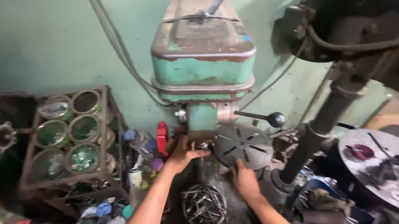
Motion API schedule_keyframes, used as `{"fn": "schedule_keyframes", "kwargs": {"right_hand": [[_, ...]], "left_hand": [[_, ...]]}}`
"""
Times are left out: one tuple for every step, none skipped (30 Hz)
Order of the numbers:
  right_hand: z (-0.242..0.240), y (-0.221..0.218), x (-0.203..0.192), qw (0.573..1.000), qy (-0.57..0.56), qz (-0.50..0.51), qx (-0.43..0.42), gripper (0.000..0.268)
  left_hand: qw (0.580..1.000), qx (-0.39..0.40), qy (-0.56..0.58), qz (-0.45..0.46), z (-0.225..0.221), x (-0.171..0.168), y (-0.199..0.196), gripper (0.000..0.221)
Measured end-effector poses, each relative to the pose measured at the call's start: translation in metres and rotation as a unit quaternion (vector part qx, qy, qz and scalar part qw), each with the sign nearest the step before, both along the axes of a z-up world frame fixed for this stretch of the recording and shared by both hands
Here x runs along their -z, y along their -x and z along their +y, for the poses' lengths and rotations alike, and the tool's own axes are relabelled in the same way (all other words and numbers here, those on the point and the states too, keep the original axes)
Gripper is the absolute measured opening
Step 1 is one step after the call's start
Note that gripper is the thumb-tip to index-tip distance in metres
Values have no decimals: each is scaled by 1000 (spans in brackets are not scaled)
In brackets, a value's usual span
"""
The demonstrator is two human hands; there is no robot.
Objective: The recorder is using a drill press and hand tools to repair or modify an engine cylinder head component in a workshop.
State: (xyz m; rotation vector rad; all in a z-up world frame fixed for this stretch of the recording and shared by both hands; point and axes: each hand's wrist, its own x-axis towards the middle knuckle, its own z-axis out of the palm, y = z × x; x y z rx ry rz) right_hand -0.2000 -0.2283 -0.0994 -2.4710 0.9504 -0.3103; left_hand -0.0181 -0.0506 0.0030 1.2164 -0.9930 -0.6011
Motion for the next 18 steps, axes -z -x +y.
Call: {"fn": "schedule_keyframes", "kwargs": {"right_hand": [[6, -1, 0, 1000, 3, 4, 12, 39], [11, -1, 1, 995, -15, -101, -9, 41], [15, 0, 0, 977, -29, -208, -24, 44], [13, 5, 2, 978, -23, -205, -6, 44], [14, 9, 5, 968, -46, -246, -29, 40], [15, 12, 9, 954, -68, -287, -51, 38], [22, 23, -7, 955, -66, -286, -44, 38], [31, 34, -24, 936, -181, -300, -33, 36], [42, 36, -43, 902, -295, -313, -32, 36], [50, 43, -64, 901, -295, -315, -35, 36], [61, 46, -83, 858, -396, -327, -15, 32], [72, 49, -102, 803, -493, -334, 4, 28], [76, 47, -103, 802, -496, -333, -3, 28], [79, 44, -105, 812, -483, -328, 7, 24], [82, 42, -105, 823, -469, -320, 19, 21], [78, 39, -92, 823, -472, -316, 13, 21], [74, 34, -79, 850, -404, -338, -13, 20], [70, 29, -67, 871, -335, -358, -40, 18]], "left_hand": [[1000, 12, 3, 4, -6, 6, 0, 54], [1000, 2, 2, -22, -13, 11, 0, 45], [999, -1, 2, -50, -25, 15, 1, 37], [999, 17, 4, -47, -30, 17, 4, 37], [997, -49, -52, 8, -32, 21, 8, 37], [985, -116, -109, 62, -33, 25, 11, 39], [986, -109, -110, 63, -40, 23, 25, 39], [976, -216, -18, 2, -46, 20, 39, 34], [940, -326, 76, -61, -46, 13, 47, 31], [939, -328, 78, -63, -54, 21, 49, 31], [896, -401, 85, -172, -58, 29, 48, 29], [836, -465, 91, -277, -61, 37, 45, 28], [831, -471, 89, -280, -54, 27, 50, 28], [865, -434, 91, -236, -48, 17, 53, 31], [894, -396, 93, -186, -42, 9, 59, 34], [891, -403, 91, -186, -32, 3, 57, 34], [942, -314, 37, -108, -23, -4, 55, 36], [975, -219, -16, -27, -13, -11, 53, 39]]}}
